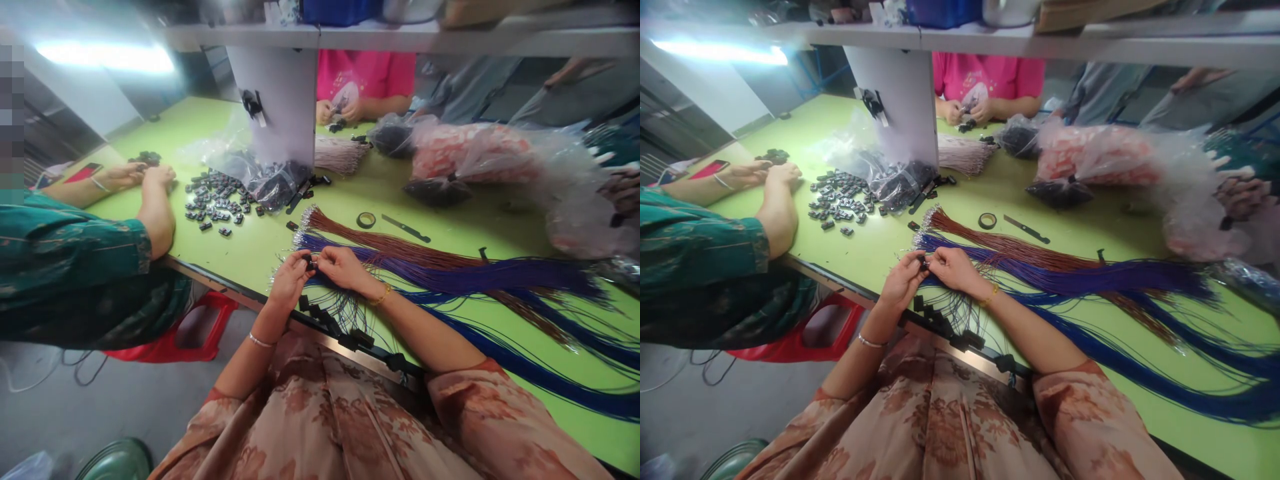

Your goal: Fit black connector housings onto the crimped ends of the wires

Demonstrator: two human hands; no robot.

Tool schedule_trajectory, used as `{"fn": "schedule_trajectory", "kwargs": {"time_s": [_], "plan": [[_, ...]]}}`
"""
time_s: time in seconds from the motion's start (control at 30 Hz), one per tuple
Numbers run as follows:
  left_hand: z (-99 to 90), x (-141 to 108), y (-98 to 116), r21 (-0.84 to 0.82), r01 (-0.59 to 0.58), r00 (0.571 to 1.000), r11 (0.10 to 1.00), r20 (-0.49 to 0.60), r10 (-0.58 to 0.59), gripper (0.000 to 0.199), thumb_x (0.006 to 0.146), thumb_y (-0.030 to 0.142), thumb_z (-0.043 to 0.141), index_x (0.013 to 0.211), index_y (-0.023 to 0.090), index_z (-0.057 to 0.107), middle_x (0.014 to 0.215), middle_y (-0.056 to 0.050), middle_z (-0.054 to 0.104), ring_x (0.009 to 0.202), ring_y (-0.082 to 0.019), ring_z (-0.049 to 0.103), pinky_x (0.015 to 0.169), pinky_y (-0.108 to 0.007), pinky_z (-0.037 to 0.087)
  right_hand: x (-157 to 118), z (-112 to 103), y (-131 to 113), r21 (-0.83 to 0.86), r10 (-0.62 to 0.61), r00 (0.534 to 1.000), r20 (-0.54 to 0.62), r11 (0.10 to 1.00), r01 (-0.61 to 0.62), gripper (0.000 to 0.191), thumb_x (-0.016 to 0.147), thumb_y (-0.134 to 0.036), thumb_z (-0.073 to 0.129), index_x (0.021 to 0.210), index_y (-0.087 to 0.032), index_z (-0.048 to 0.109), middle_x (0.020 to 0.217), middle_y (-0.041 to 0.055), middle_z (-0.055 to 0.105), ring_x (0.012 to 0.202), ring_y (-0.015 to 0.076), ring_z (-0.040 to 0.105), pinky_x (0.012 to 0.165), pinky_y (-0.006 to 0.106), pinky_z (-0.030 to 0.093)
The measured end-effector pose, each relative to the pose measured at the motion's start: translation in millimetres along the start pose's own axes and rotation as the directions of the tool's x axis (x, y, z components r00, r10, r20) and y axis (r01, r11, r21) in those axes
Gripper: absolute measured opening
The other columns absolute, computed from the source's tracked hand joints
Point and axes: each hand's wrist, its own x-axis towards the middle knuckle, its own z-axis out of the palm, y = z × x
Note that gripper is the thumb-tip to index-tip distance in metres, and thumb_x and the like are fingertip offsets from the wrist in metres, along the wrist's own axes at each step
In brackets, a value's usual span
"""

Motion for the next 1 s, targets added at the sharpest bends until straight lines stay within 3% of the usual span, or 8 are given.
{"fn": "schedule_trajectory", "kwargs": {"time_s": [0.17,0.33,0.6,0.73,0.8,0.9,1.0], "plan": [[2.4,0,-6,0.05,-0.041,0.998,0.998,-0.048,0.044,0.04,0.064,0.028,0.08,0.098,0.018,0.062,0.086,-0.001,0.066,0.075,-0.009,0.061,0.072,-0.023,0.049,-2,2,-2,-0.017,-0.026,1.0,0.002,1.0,0.026,0.021,0.081,-0.028,0.05,0.061,-0.018,0.049,0.056,-0.0035,0.048,0.053,0.0094,0.038,0.052,0.023,0.026],[3.4,2,-9,0.073,-0.029,0.993,0.997,-0.112,0.037,0.04,0.061,0.03,0.082,0.093,0.017,0.062,0.081,0.0,0.066,0.07,-0.009,0.06,0.069,-0.023,0.049,-4,0,-2,-0.135,-0.159,0.987,0.03,0.978,0.162,0.016,0.085,-0.022,0.046,0.07,-0.018,0.052,0.067,0.0008,0.057,0.06,0.0115,0.045,0.059,0.024,0.03],[6.7,6,-12,0.069,-0.02,0.991,0.997,-0.129,0.029,0.039,0.059,0.028,0.082,0.09,0.016,0.061,0.078,0.0,0.066,0.069,-0.009,0.06,0.07,-0.025,0.05,-4,-2,-4,-0.242,-0.123,0.991,0.058,0.961,0.133,0.019,0.085,-0.022,0.048,0.068,-0.018,0.054,0.064,0.0012,0.058,0.057,0.0121,0.045,0.057,0.025,0.028],[5.9,11,-12,0.047,0.019,0.992,0.999,-0.129,-0.013,0.037,0.062,0.028,0.081,0.091,0.016,0.062,0.082,-0.003,0.068,0.073,-0.011,0.062,0.071,-0.026,0.05,26,-18,10,-0.206,-0.134,0.986,0.098,0.967,0.152,0.024,0.091,-0.027,0.044,0.081,-0.017,0.064,0.078,0.0025,0.066,0.069,0.013,0.054,0.065,0.023,0.036],[4.5,13,-12,0.03,0.025,0.991,0.999,-0.133,-0.021,0.037,0.062,0.028,0.08,0.092,0.016,0.062,0.085,-0.004,0.068,0.075,-0.011,0.063,0.072,-0.026,0.05,49,-23,21,-0.346,-0.086,0.996,0.018,0.934,0.087,0.024,0.09,-0.027,0.045,0.088,-0.016,0.067,0.09,0.006,0.069,0.08,0.0161,0.058,0.072,0.025,0.038],[2.3,15,-12,0.029,0.026,0.991,0.999,-0.129,-0.022,0.038,0.063,0.027,0.08,0.094,0.016,0.062,0.086,-0.004,0.069,0.075,-0.011,0.063,0.072,-0.026,0.05,79,-21,36,-0.56,0.036,0.996,0.082,0.829,0.016,0.021,0.087,-0.025,0.05,0.092,-0.018,0.069,0.097,0.0098,0.068,0.087,0.0208,0.059,0.074,0.029,0.04],[0.5,15,-13,0.033,0.031,0.992,0.999,-0.121,-0.027,0.037,0.063,0.027,0.08,0.094,0.016,0.062,0.088,-0.005,0.069,0.076,-0.012,0.063,0.073,-0.026,0.05,93,-12,43,-0.65,0.064,0.991,0.117,0.76,0.028,0.026,0.09,-0.026,0.044,0.097,-0.018,0.068,0.105,0.0133,0.065,0.092,0.0242,0.06,0.074,0.032,0.043]]}}
